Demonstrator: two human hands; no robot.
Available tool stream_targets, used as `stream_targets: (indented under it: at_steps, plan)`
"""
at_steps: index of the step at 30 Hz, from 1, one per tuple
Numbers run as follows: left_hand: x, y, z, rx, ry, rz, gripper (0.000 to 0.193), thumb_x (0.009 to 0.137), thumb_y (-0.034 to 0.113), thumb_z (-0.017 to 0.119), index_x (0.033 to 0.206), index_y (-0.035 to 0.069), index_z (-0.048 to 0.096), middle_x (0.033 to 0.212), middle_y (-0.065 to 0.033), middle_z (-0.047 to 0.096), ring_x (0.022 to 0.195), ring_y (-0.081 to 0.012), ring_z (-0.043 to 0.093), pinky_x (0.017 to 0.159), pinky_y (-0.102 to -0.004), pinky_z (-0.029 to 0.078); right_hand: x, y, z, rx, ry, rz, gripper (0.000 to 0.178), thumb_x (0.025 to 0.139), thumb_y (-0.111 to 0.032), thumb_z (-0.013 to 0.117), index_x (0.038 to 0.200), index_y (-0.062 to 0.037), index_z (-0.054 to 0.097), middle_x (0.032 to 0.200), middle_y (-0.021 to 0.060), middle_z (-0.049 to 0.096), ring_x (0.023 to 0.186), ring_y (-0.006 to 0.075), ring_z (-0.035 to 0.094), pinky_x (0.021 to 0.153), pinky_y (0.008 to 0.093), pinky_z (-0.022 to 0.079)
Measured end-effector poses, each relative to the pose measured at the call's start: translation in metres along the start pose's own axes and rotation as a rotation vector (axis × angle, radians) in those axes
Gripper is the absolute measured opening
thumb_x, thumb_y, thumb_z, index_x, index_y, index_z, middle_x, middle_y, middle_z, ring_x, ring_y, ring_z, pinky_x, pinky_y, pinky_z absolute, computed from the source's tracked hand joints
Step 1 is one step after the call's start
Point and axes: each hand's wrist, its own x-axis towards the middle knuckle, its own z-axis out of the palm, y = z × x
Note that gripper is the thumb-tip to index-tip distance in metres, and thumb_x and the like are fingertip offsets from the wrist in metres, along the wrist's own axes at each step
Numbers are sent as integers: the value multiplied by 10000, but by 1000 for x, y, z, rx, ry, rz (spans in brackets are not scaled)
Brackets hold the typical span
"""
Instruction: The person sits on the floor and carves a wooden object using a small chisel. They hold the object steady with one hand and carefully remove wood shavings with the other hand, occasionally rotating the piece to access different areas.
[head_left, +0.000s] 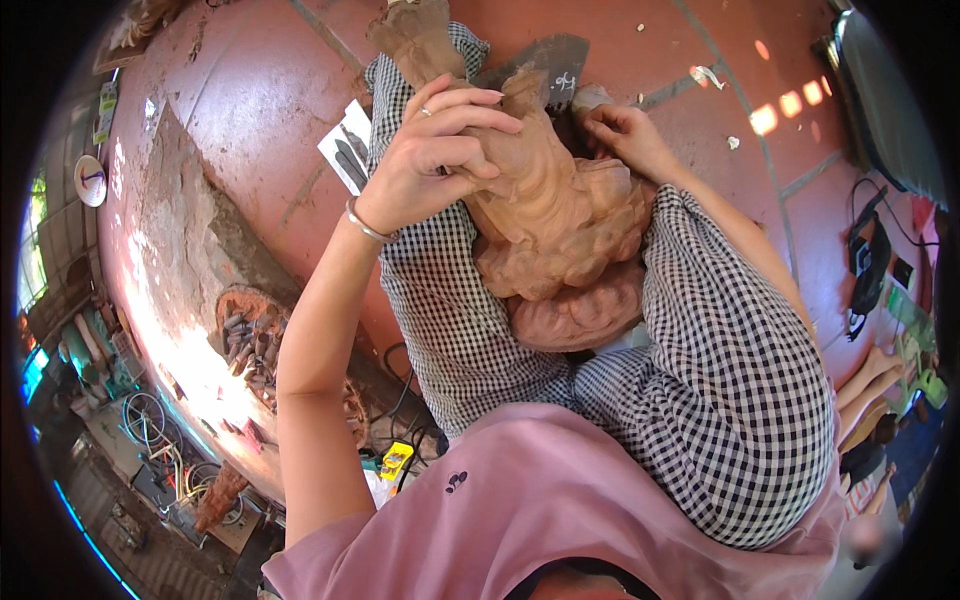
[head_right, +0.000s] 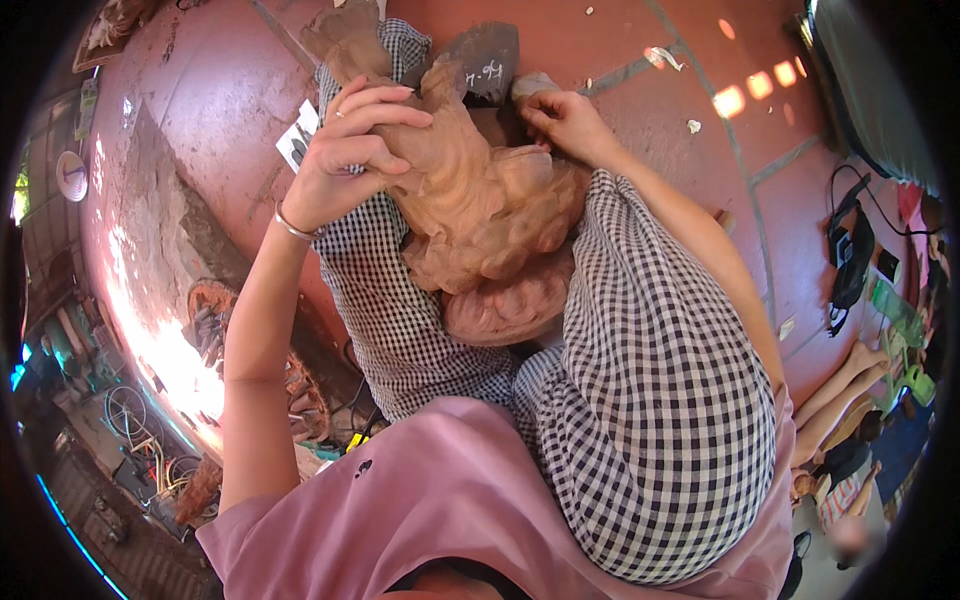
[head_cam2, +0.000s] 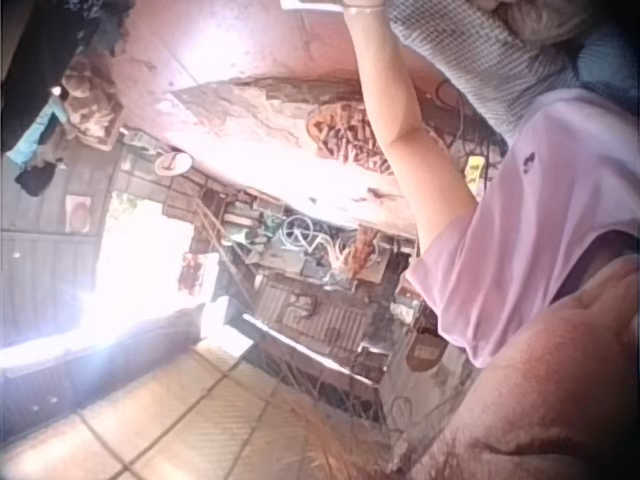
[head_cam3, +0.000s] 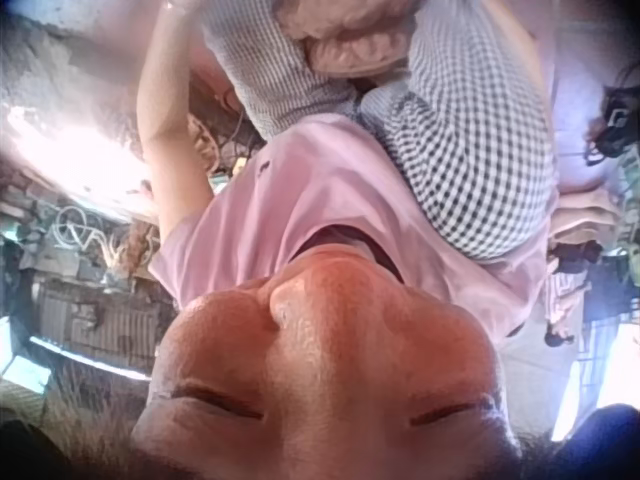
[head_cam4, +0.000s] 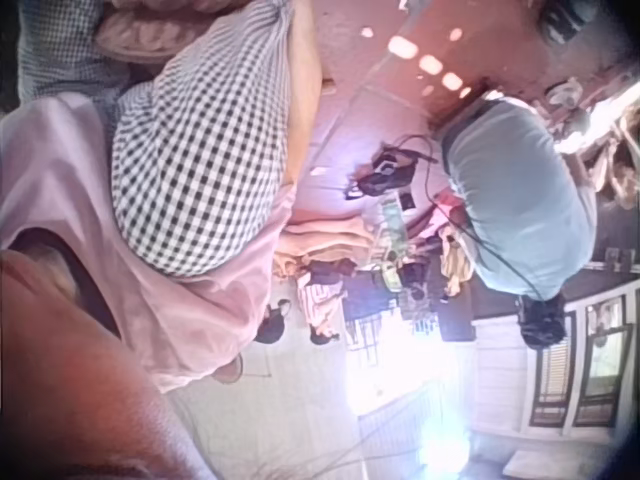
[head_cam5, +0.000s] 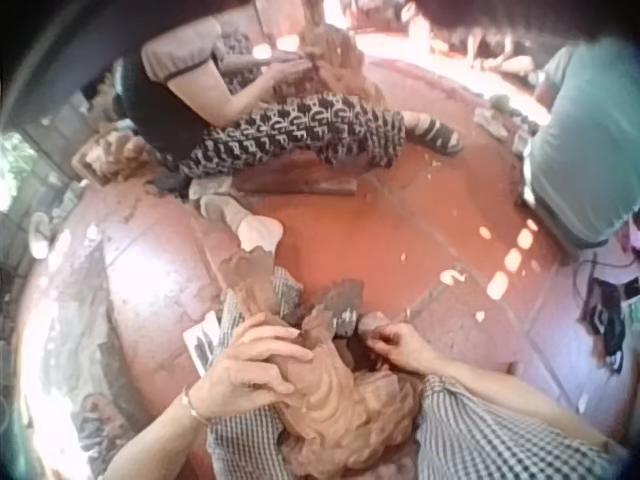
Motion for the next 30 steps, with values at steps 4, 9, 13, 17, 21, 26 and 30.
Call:
stream_targets:
  at_steps: [4, 9, 13, 17, 21, 26, 30]
  plan:
    - [15, 18, 28, 100, 80, 42, 146, 719, 140, 783, 705, 187, 646, 1064, 61, 705, 1152, -163, 600, 1106, -454, 272, 5, 3, -1, -77, -12, 17, 187, 985, -129, 578, 1047, 24, 664, 757, 23, 631, 652, 91, 598, 583, 247, 505]
    - [5, 17, 17, 23, 96, 4, 166, 691, 90, 776, 685, 152, 622, 1094, 36, 704, 1200, -218, 576, 1099, -496, 292, -1, 0, 2, 14, 24, 34, 180, 983, -138, 583, 1031, 11, 671, 746, 28, 635, 650, 87, 592, 580, 258, 499]
    - [-3, 22, 23, 67, 155, -83, 196, 676, 84, 768, 654, 133, 579, 1081, 30, 702, 1182, -218, 582, 1113, -497, 265, 1, 4, 0, 3, -11, 23, 181, 981, -142, 591, 1035, 11, 671, 746, 23, 632, 652, 86, 595, 580, 254, 500]
    - [17, 42, 48, 200, 284, -193, 220, 688, 92, 754, 676, 119, 537, 1085, 28, 689, 1152, -196, 584, 1121, -495, 236, 5, 2, 3, -110, 10, -20, 179, 984, -141, 588, 1031, 12, 669, 733, 19, 624, 651, 84, 597, 579, 246, 504]
    - [14, 59, 53, 199, 331, -339, 229, 716, 82, 753, 687, 112, 527, 1161, 5, 659, 1195, -236, 556, 1121, -512, 238, -1, 3, 1, 25, 26, 17, 182, 979, -147, 589, 1013, 15, 667, 721, 28, 625, 652, 92, 605, 576, 257, 497]
    - [8, 67, 59, 241, 379, -423, 239, 735, 90, 752, 657, 108, 527, 1190, -24, 642, 1245, -291, 520, 1123, -588, 217, 4, 2, 0, -64, 4, -3, 185, 974, -143, 593, 1006, 24, 667, 735, 24, 630, 643, 95, 598, 577, 268, 488]
    - [38, 60, 65, 374, 376, -523, 237, 728, 88, 747, 652, 101, 523, 1213, -40, 631, 1280, -291, 489, 1116, -634, 211, 3, 4, 1, -65, 27, -46, 179, 979, -136, 587, 1005, 21, 668, 733, 21, 631, 627, 92, 588, 581, 267, 490]
